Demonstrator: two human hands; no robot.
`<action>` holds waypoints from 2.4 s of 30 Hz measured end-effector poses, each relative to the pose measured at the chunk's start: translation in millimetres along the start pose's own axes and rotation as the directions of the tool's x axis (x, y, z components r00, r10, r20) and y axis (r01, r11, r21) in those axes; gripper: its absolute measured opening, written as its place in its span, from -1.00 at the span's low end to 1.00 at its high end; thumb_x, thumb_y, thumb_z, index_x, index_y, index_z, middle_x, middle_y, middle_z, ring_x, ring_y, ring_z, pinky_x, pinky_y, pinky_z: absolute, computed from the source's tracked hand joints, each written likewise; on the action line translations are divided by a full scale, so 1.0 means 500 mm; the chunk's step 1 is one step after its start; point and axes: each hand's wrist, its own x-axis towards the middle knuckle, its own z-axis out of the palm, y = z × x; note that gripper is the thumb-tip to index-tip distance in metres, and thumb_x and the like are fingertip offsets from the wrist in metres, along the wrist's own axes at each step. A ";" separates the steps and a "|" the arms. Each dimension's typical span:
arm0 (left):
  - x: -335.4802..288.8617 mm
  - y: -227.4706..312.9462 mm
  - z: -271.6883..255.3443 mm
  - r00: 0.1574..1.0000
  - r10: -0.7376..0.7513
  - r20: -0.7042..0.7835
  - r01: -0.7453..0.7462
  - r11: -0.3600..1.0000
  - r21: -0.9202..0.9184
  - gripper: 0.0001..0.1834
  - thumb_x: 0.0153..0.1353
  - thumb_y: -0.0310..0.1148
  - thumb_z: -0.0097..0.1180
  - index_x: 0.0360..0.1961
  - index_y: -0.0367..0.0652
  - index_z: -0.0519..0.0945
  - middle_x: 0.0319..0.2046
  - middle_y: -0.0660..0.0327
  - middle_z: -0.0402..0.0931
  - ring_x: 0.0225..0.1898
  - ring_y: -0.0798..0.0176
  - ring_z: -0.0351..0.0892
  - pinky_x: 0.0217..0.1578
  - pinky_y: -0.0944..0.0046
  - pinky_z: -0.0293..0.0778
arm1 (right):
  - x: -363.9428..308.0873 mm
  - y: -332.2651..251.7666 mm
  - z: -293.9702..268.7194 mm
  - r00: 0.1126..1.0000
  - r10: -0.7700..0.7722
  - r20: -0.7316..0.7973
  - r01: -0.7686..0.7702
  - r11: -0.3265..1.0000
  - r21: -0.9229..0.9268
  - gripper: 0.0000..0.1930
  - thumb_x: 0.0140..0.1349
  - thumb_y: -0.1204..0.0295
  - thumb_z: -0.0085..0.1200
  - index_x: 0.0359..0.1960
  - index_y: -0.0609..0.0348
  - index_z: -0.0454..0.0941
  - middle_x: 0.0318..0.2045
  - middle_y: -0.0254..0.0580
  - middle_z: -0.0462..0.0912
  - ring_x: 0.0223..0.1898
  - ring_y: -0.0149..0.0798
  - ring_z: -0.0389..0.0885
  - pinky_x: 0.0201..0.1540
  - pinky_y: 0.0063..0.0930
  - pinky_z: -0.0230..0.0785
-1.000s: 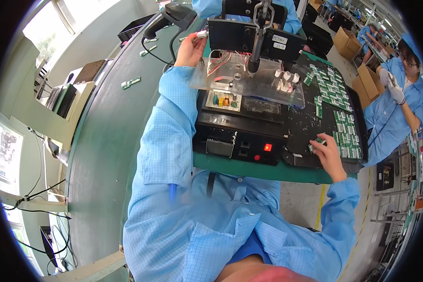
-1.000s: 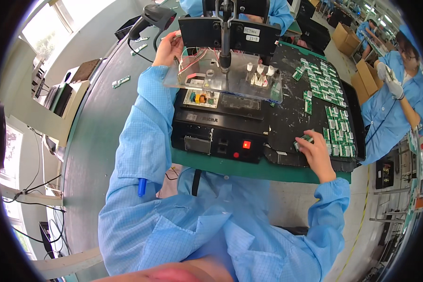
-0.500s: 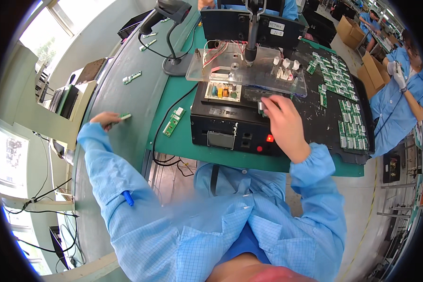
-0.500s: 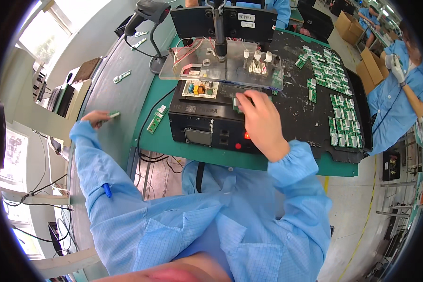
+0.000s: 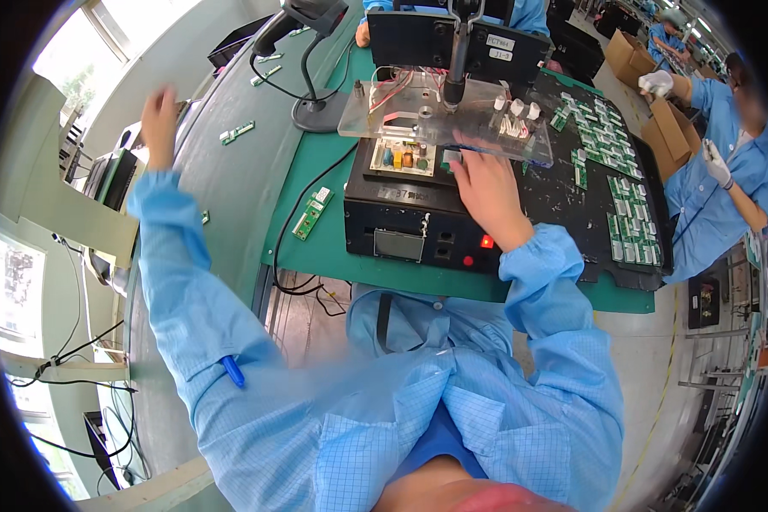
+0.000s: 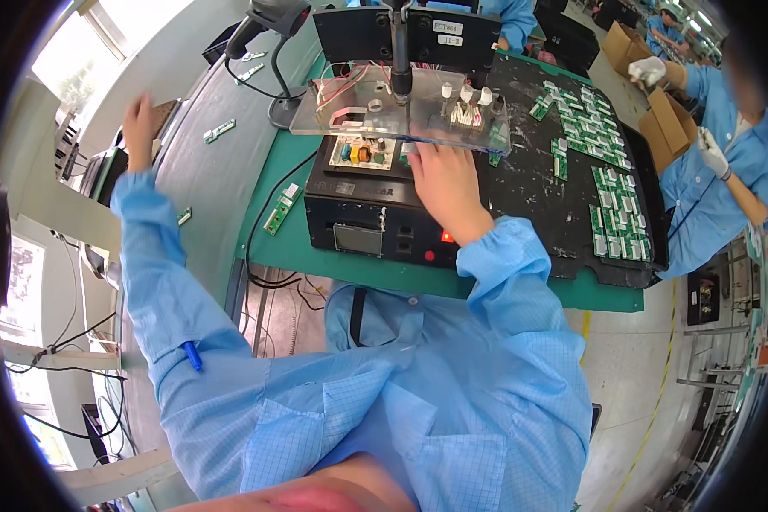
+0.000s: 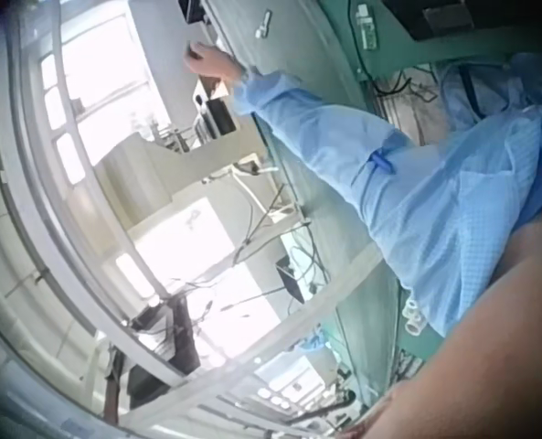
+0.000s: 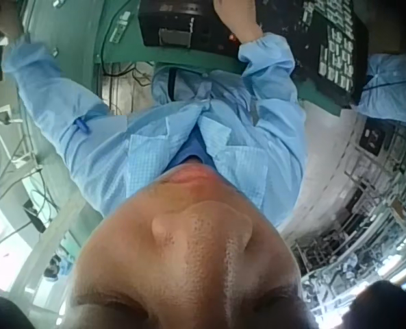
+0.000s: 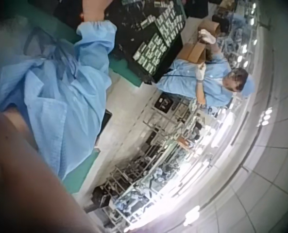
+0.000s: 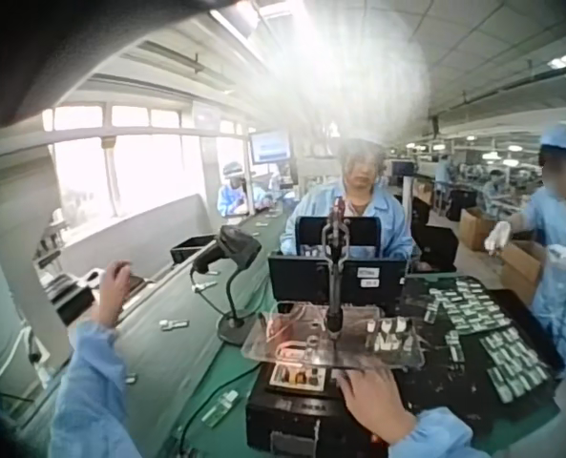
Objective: Testing and assembling small circuit boards using an industrial testing machine.
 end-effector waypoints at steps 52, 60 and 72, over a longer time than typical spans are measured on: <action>-0.492 0.598 0.299 0.531 0.753 0.389 -0.399 0.627 -0.669 -0.11 -0.16 -0.48 0.34 0.30 -0.25 0.30 0.16 0.05 0.49 0.18 -0.10 0.42 0.18 0.03 0.42 | -0.026 -0.008 -0.132 0.996 -0.046 -0.077 0.028 0.975 -0.219 -0.12 0.19 0.06 0.24 0.45 0.26 0.15 0.29 -0.07 0.48 0.48 0.14 0.07 0.44 0.27 -0.27; -0.493 0.593 0.298 0.514 0.766 0.387 -0.412 0.616 -0.671 -0.05 -0.16 -0.55 0.33 0.35 -0.23 0.23 0.22 0.11 0.49 0.19 -0.10 0.42 0.19 0.04 0.41 | -0.028 -0.006 -0.124 0.990 -0.089 -0.114 0.059 0.967 -0.247 -0.10 0.21 0.07 0.23 0.47 0.25 0.09 0.37 -0.15 0.40 0.48 0.14 0.05 0.41 0.27 -0.21; -0.490 0.599 0.297 0.537 0.744 0.399 -0.349 0.626 -0.698 -0.12 -0.17 -0.50 0.36 0.29 -0.21 0.32 0.17 0.11 0.48 0.12 -0.05 0.45 0.01 0.14 0.55 | -0.037 -0.004 -0.128 0.996 -0.064 -0.068 0.046 0.970 -0.239 -0.11 0.26 0.02 0.17 0.48 0.27 0.07 0.36 -0.17 0.41 0.50 0.12 0.04 0.44 0.28 -0.33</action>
